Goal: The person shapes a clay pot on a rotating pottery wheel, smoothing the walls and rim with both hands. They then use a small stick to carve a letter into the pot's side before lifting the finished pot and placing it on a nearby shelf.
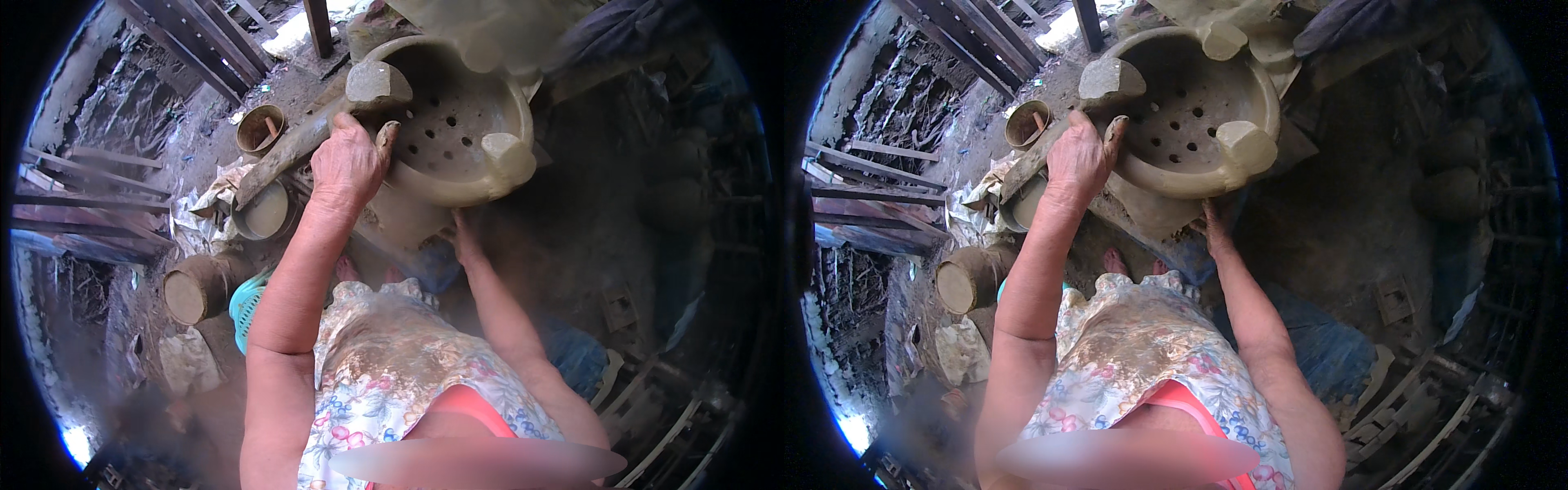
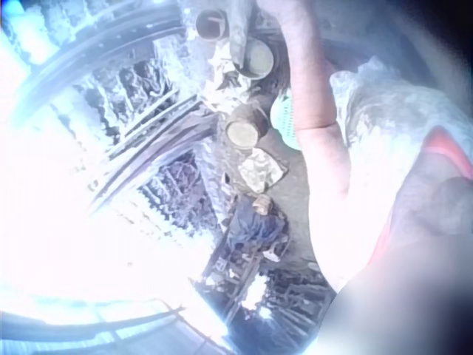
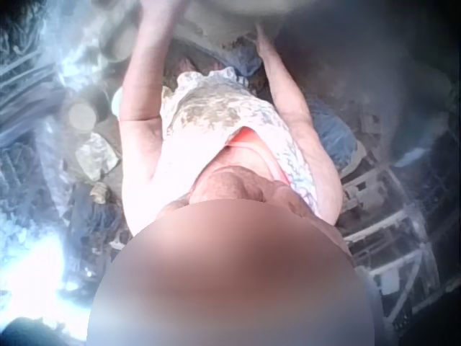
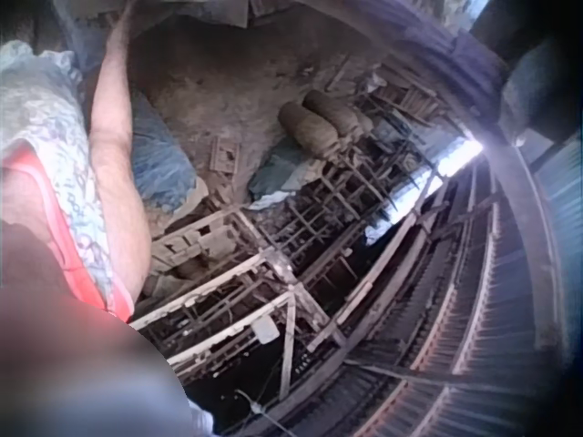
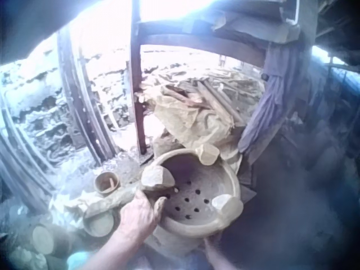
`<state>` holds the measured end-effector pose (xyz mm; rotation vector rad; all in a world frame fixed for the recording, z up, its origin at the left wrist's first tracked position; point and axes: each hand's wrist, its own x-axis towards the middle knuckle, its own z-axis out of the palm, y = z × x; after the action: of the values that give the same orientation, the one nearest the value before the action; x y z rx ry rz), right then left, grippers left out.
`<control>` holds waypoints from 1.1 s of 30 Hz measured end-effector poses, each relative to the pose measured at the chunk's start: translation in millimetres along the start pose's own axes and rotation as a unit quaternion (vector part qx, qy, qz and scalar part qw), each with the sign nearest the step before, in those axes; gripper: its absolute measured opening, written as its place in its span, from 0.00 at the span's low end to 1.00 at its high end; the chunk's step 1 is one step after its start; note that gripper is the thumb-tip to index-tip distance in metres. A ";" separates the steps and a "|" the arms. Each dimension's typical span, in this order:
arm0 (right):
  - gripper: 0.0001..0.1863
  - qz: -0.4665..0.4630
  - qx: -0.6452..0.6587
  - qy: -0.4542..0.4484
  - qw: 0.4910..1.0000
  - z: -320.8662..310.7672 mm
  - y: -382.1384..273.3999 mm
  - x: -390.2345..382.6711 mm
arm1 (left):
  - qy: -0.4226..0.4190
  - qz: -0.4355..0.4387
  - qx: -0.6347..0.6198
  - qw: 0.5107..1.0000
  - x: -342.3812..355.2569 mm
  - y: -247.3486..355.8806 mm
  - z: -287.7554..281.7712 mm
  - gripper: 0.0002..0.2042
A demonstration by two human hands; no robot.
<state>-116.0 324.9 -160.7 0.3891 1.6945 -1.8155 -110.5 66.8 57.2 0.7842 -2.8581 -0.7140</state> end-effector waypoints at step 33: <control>0.44 -0.077 0.058 0.048 0.994 -53.5 -0.5 84.1 | -0.120 0.360 0.067 0.923 -32.4 -36.4 -28.2 0.39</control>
<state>-191.1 357.1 -217.8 0.4091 1.7310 -2.0433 -60.0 43.8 66.5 -0.3931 -3.0771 -0.5256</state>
